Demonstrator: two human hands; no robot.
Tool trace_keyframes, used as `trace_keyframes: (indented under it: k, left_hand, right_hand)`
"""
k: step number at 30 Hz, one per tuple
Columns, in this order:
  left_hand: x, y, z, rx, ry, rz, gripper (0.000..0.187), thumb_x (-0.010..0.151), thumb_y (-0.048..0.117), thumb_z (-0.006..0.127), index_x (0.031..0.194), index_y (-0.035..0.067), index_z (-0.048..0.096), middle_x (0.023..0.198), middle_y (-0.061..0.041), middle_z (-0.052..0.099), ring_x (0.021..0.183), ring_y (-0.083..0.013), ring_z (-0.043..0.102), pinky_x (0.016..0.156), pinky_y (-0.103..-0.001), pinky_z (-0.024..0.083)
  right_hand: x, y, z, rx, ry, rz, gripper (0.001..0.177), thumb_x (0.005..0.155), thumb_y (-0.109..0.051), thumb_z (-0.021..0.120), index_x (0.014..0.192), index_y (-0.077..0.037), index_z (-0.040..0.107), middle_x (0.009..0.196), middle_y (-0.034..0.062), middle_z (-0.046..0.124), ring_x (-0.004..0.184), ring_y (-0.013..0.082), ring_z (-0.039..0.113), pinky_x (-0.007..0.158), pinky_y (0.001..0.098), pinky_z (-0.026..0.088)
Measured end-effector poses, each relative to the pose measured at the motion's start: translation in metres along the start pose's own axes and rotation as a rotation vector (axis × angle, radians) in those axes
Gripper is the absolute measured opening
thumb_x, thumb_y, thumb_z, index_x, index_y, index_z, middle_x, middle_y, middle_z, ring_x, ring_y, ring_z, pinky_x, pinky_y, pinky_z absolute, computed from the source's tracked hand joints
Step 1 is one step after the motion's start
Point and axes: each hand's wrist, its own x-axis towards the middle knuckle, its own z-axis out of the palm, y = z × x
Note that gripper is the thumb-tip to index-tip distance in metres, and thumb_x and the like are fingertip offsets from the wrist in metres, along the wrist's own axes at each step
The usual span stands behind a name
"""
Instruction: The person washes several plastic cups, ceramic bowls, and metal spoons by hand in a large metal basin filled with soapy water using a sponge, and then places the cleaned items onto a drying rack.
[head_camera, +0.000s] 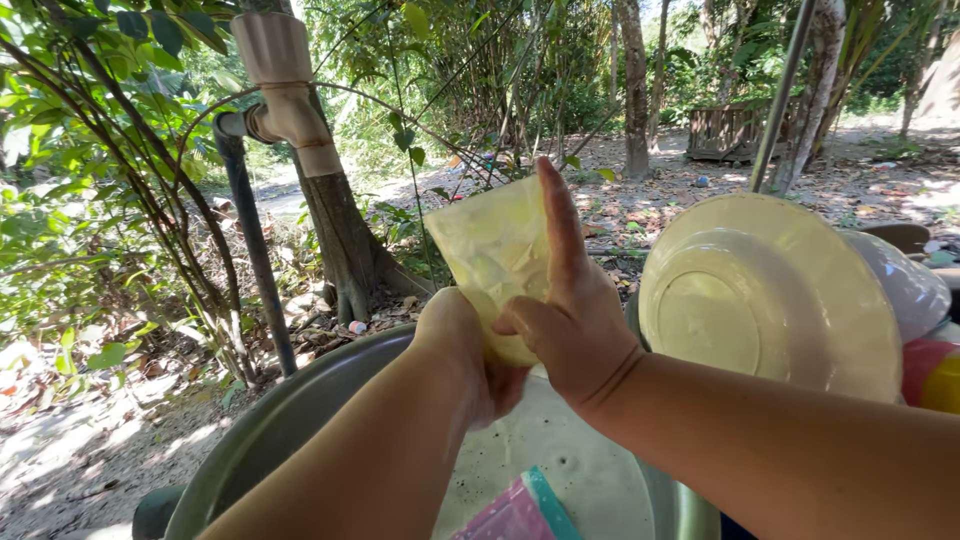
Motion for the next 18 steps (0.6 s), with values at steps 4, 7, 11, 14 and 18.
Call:
trace_keyframes:
  k: [4, 7, 11, 14, 18]
  left_hand:
    - [0.015, 0.008, -0.004, 0.014, -0.028, 0.196, 0.04, 0.096, 0.04, 0.045, 0.112, 0.014, 0.071, 0.095, -0.006, 0.074, 0.083, -0.0231, 0.072, 0.068, -0.039, 0.058]
    - [0.026, 0.013, 0.005, 0.077, -0.027, 0.339, 0.038, 0.094, 0.037, 0.047, 0.109, 0.012, 0.071, 0.092, -0.008, 0.072, 0.081, -0.0252, 0.071, 0.065, -0.04, 0.056]
    - [0.032, 0.009, 0.045, 0.158, -0.081, 0.456, 0.034, 0.092, 0.034, 0.05, 0.105, 0.009, 0.07, 0.087, -0.01, 0.071, 0.079, -0.028, 0.069, 0.062, -0.04, 0.053]
    - [0.026, -0.004, 0.082, 0.213, -0.157, 0.523, 0.032, 0.09, 0.031, 0.052, 0.103, 0.007, 0.07, 0.084, -0.012, 0.069, 0.077, -0.0301, 0.067, 0.059, -0.041, 0.05]
    - [0.013, -0.039, 0.133, 0.268, -0.193, 0.493, 0.031, 0.087, 0.027, 0.057, 0.104, 0.008, 0.073, 0.086, -0.01, 0.071, 0.082, -0.0288, 0.071, 0.063, -0.04, 0.056]
  right_hand:
    - [0.001, 0.002, -0.01, 0.101, 0.044, -0.086, 0.096, 0.078, -0.016, 0.068, 0.159, -0.006, 0.017, 0.144, 0.0231, 0.05, 0.125, 0.0329, 0.055, 0.1, 0.0359, 0.049]
    - [0.002, 0.005, -0.027, -0.239, 0.168, 0.438, 0.075, 0.086, -0.029, 0.08, 0.145, -0.008, 0.038, 0.083, 0.0219, 0.057, 0.071, 0.0319, 0.058, 0.064, 0.0384, 0.05]
    - [0.016, 0.006, -0.064, -0.113, 0.33, 0.266, 0.042, 0.09, -0.033, 0.073, 0.113, -0.006, 0.051, 0.08, 0.0007, 0.051, 0.069, 0.0125, 0.051, 0.056, 0.0295, 0.046]
    - [0.019, 0.004, -0.104, 0.111, 0.448, 0.403, 0.026, 0.087, -0.031, 0.07, 0.097, -0.009, 0.061, 0.077, -0.0018, 0.06, 0.065, 0.0096, 0.058, 0.051, 0.0279, 0.047]
    - [-0.007, 0.005, -0.158, 0.159, 0.564, 0.369, 0.017, 0.089, -0.027, 0.069, 0.084, -0.013, 0.062, 0.081, -0.0018, 0.067, 0.071, 0.0068, 0.065, 0.056, 0.0242, 0.053]
